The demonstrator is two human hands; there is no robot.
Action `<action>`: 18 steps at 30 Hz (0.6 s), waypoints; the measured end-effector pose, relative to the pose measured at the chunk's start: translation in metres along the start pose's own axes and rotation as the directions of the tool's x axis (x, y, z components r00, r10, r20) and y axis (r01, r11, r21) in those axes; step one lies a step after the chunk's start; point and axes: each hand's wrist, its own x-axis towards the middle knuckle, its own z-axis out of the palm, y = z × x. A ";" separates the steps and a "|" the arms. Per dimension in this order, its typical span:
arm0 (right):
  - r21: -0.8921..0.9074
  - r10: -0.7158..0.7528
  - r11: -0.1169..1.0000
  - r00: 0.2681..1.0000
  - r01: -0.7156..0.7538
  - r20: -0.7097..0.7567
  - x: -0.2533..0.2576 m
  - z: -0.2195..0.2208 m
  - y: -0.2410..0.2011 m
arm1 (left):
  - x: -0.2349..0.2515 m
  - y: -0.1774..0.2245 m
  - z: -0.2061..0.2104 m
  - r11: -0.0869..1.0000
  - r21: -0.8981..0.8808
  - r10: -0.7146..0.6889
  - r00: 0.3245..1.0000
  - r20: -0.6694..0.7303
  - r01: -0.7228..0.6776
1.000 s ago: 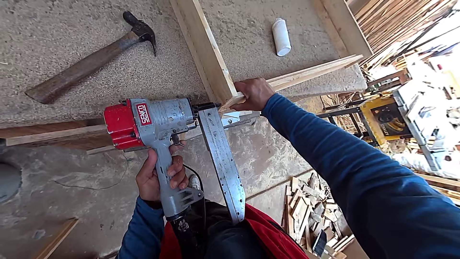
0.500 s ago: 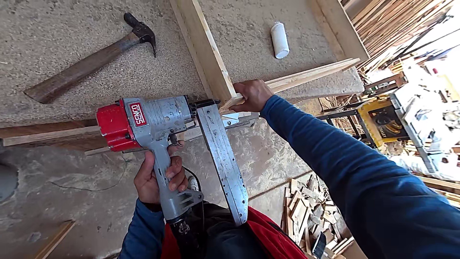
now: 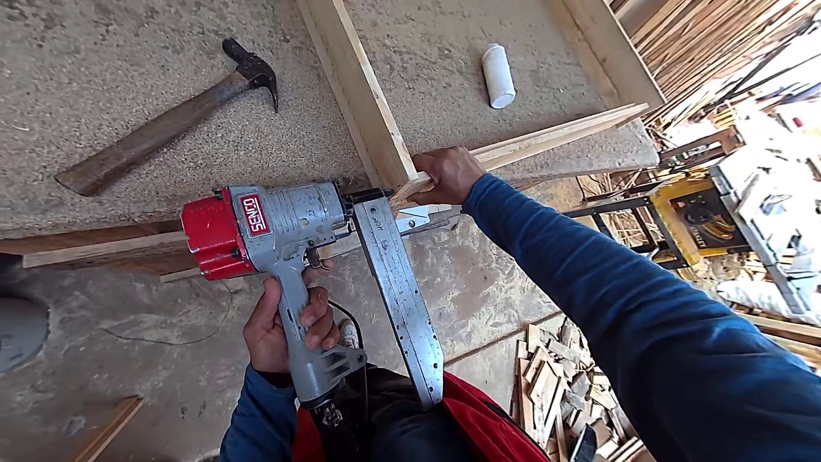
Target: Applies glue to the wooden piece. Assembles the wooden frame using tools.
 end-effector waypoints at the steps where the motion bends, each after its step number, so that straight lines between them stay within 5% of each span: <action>1: 0.000 0.000 1.000 1.000 0.000 0.002 0.000 0.000 0.000 | 0.000 0.000 0.000 1.000 -0.002 0.002 1.000 0.004 -0.002; 18: 0.003 0.006 1.000 1.000 -0.006 0.015 0.002 -0.003 -0.002 | 0.000 0.001 0.007 1.000 -0.009 -0.001 1.000 -0.006 0.001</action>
